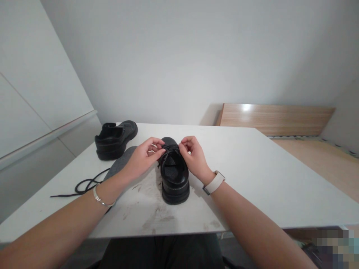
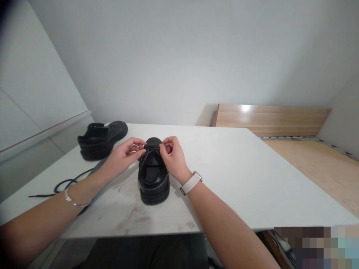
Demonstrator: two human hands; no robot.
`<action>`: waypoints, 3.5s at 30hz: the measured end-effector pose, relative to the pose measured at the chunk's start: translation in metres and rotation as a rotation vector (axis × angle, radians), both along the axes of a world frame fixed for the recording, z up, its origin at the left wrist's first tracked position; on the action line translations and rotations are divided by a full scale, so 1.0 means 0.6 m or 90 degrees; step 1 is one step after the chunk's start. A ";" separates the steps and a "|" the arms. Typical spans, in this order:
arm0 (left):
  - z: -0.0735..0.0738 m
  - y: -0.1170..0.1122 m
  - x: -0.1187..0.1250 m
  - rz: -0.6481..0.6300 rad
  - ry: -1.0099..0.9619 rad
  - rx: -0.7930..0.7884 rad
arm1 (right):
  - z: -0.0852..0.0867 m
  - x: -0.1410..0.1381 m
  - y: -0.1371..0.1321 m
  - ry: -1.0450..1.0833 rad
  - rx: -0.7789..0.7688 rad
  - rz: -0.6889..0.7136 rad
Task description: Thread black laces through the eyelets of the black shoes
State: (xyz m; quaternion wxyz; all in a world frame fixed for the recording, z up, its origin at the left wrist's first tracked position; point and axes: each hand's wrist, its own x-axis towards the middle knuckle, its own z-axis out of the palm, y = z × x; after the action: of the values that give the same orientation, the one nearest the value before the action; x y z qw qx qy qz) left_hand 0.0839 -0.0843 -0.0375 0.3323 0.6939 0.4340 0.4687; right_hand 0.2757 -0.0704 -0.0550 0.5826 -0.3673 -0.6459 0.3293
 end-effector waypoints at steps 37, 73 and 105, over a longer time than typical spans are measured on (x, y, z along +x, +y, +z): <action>0.007 0.015 -0.022 -0.013 0.210 0.022 | 0.011 0.049 0.015 -0.265 -0.020 -0.072; 0.041 -0.021 -0.025 -0.298 -0.183 -0.202 | 0.047 0.029 -0.022 0.243 -0.216 0.346; 0.003 0.007 0.004 0.069 0.147 0.113 | -0.022 0.011 0.021 -0.076 -0.033 -0.042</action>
State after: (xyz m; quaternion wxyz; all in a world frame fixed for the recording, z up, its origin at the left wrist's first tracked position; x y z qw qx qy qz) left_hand 0.0862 -0.0802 -0.0356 0.1916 0.7453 0.4633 0.4394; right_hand 0.2826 -0.0581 -0.0683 0.5438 -0.4222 -0.6583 0.3043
